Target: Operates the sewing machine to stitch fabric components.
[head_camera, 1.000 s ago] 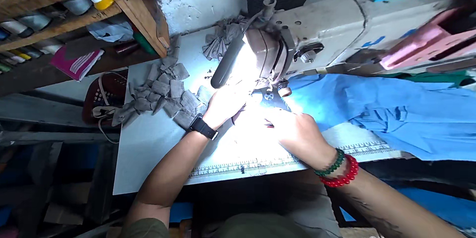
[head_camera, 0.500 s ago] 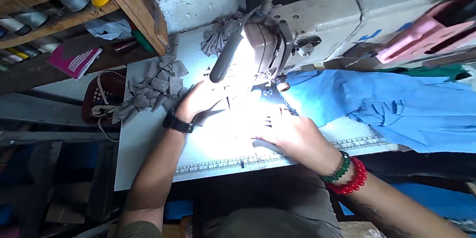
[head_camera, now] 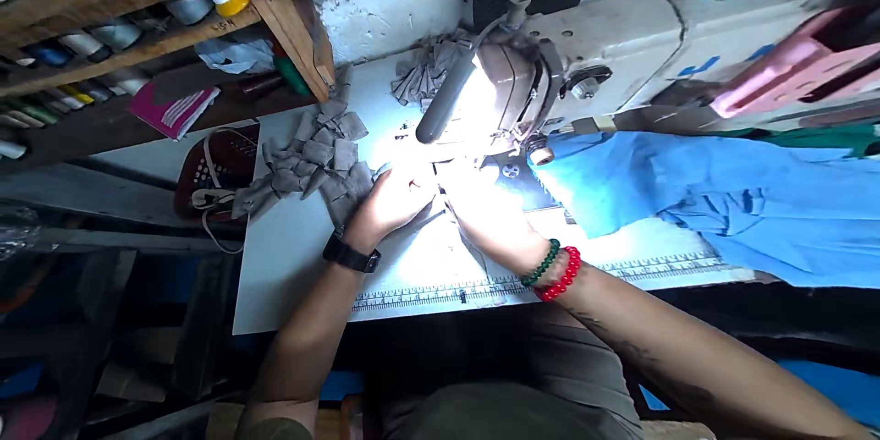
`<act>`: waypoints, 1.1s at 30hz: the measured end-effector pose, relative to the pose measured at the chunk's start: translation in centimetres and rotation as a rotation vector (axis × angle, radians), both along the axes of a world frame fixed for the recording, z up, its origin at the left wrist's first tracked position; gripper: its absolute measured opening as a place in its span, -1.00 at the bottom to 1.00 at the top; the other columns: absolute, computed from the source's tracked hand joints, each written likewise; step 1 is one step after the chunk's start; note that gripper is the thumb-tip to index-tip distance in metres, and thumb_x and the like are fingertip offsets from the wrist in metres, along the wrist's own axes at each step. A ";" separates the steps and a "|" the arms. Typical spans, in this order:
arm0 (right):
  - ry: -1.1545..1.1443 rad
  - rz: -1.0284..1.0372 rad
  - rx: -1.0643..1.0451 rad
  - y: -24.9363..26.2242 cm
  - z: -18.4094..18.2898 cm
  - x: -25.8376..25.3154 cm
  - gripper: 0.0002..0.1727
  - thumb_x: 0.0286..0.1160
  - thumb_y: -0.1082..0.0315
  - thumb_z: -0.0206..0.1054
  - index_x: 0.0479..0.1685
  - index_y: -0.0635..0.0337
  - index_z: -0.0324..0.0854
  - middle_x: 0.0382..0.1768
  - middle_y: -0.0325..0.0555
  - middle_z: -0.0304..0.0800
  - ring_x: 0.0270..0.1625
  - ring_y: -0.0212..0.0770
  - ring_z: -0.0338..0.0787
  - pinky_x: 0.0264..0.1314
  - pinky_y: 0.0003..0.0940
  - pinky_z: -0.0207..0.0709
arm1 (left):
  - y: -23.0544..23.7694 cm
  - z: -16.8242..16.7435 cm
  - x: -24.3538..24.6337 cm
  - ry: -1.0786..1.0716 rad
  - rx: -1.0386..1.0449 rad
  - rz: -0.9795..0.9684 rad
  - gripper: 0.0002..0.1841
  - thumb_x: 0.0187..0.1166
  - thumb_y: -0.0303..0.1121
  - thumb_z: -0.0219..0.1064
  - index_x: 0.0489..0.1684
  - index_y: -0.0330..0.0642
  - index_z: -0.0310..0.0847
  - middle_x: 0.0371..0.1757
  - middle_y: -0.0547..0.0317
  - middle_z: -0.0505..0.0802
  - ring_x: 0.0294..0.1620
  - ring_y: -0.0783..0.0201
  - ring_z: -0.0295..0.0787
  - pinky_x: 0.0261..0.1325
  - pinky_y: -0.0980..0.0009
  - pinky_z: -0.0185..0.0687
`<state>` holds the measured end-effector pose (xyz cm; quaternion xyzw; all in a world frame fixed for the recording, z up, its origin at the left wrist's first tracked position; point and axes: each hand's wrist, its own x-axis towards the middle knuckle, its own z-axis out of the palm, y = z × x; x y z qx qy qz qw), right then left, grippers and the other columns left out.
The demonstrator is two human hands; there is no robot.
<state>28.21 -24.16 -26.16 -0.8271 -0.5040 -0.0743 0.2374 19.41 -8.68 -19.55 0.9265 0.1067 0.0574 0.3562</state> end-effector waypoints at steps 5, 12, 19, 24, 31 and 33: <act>0.078 0.012 0.010 -0.2 -0.5 0.1 -0.74 0.62 0.43 0.25 0.12 0.31 0.75 0.02 0.23 0.81 0.06 0.22 0.83 -0.02 0.17 0.70 | -0.2 -0.3 -0.2 0.010 -0.010 0.023 -0.78 0.57 -0.42 0.43 -0.50 -0.28 0.61 -0.58 0.07 0.62 -0.59 0.26 0.51 -0.48 0.32 0.43; 0.644 0.036 0.281 -3.6 0.9 1.1 -0.76 0.55 0.10 0.41 -0.21 0.09 0.72 -0.45 -0.32 0.64 -0.40 -0.50 0.59 -0.29 -0.49 0.51 | -0.4 -0.8 -0.3 -0.092 -0.303 -0.134 -0.92 0.50 -0.51 0.45 -0.30 -0.31 0.67 -0.51 0.20 0.68 -0.52 0.48 0.55 -0.41 0.55 0.50; 0.614 0.002 0.182 -7.0 0.3 2.3 -0.71 0.59 0.01 0.33 -0.22 0.02 0.77 -0.51 -0.42 0.61 -0.44 -0.55 0.53 -0.34 -0.52 0.43 | -1.4 -2.3 1.9 -0.063 -0.194 -0.268 -0.84 0.61 -0.39 0.38 -0.36 -0.25 0.77 -0.44 0.24 0.78 -0.39 0.50 0.68 -0.24 0.51 0.63; 0.417 -0.105 -0.017 -8.1 -0.7 2.7 -0.67 0.62 0.06 0.24 -0.18 0.14 0.74 -0.47 -0.12 0.66 -0.37 -0.12 0.68 -0.33 -0.01 0.52 | 0.5 -4.4 7.0 -0.052 0.384 -0.151 -0.75 0.67 -0.28 0.27 0.15 -0.07 0.79 0.17 -0.04 0.83 0.31 -0.06 0.71 0.33 -0.14 0.60; 0.200 -0.146 0.024 -8.2 -1.6 1.9 -0.54 0.49 0.01 0.19 -0.22 0.27 0.79 -0.52 -0.01 0.72 -0.45 0.05 0.75 -0.44 0.12 0.54 | 2.5 3.0 9.8 0.143 0.085 -0.179 -0.65 0.48 -0.44 0.48 0.13 -0.52 0.69 0.10 -0.29 0.83 0.23 -0.06 0.76 0.40 0.01 0.53; 0.134 -0.158 0.029 -8.1 -1.8 1.6 -0.56 0.45 0.02 0.22 -0.27 0.26 0.78 -0.55 -0.03 0.72 -0.49 0.04 0.76 -0.49 0.10 0.55 | 5.3 1.3 12.0 0.021 0.179 -0.176 -0.77 0.47 -0.41 0.45 -0.10 -0.43 0.73 0.02 -0.24 0.81 0.20 -0.09 0.73 0.32 -0.01 0.58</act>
